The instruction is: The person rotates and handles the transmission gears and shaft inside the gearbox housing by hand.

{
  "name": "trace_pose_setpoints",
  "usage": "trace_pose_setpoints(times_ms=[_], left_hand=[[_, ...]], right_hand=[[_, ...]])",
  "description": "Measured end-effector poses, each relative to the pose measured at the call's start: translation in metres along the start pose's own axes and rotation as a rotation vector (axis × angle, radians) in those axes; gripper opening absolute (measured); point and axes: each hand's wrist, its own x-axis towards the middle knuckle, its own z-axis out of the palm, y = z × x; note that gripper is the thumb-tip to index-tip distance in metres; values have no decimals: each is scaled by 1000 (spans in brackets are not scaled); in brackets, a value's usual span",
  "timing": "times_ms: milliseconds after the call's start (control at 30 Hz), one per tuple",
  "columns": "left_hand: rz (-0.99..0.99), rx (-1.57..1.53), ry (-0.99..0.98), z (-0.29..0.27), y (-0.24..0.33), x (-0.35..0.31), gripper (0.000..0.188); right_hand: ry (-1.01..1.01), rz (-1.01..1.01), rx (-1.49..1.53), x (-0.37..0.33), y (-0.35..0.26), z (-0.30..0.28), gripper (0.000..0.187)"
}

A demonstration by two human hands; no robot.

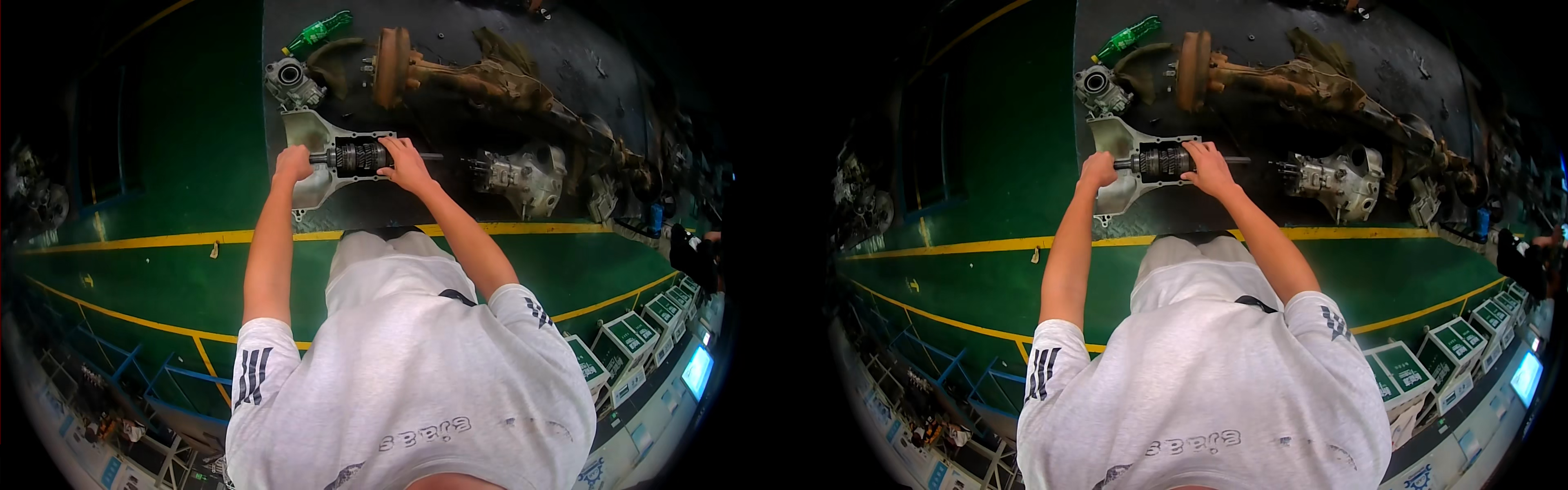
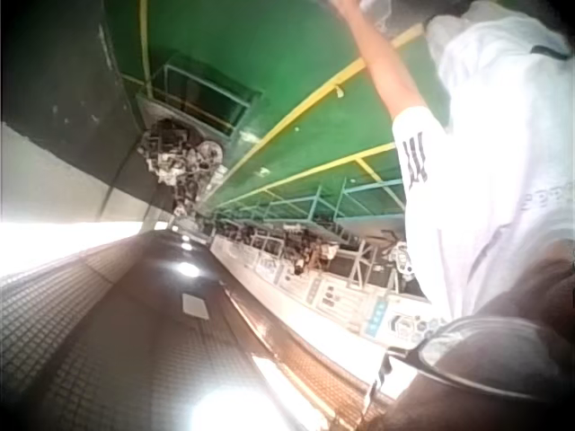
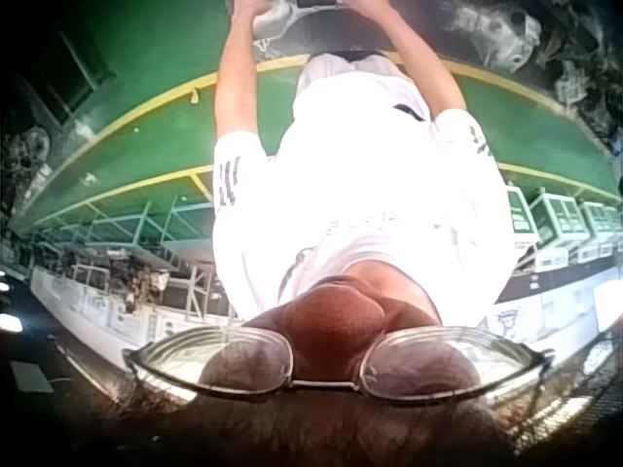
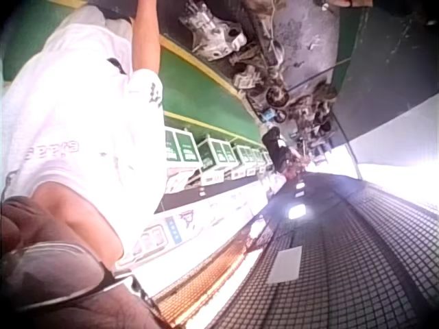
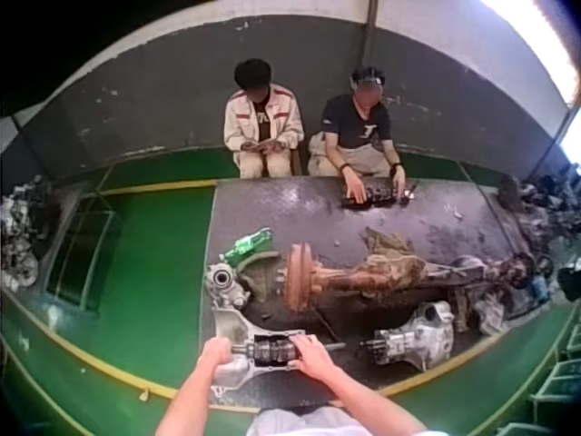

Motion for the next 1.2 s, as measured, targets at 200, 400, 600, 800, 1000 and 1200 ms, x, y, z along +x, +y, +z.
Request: trace_pose_setpoints(times_ms=[200, 400, 600, 800, 1000, 1200], left_hand=[[-17, -13, 9, 1, 0, -2, 23], [-17, -8, -7, -5, 3, -4, 22], [-17, -3, -20, -2, 0, -2, 21], [-12, 1, -7, -2, 0, -2, 21], [-6, 0, 28, -1, 3, -5, 19], [136, 33, 479, 34, -3, -15, 11]], right_hand=[[-47, -13, -10, 3, -2, -4, 75], [37, -171, -76, 25, -45, -7, 77], [-45, -158, -124, 39, -41, 22, 68], [-13, -157, -106, 39, -39, 27, 64], [-32, -123, -94, 34, -38, 26, 65], [283, 177, 123, 17, 12, -13, 31]])
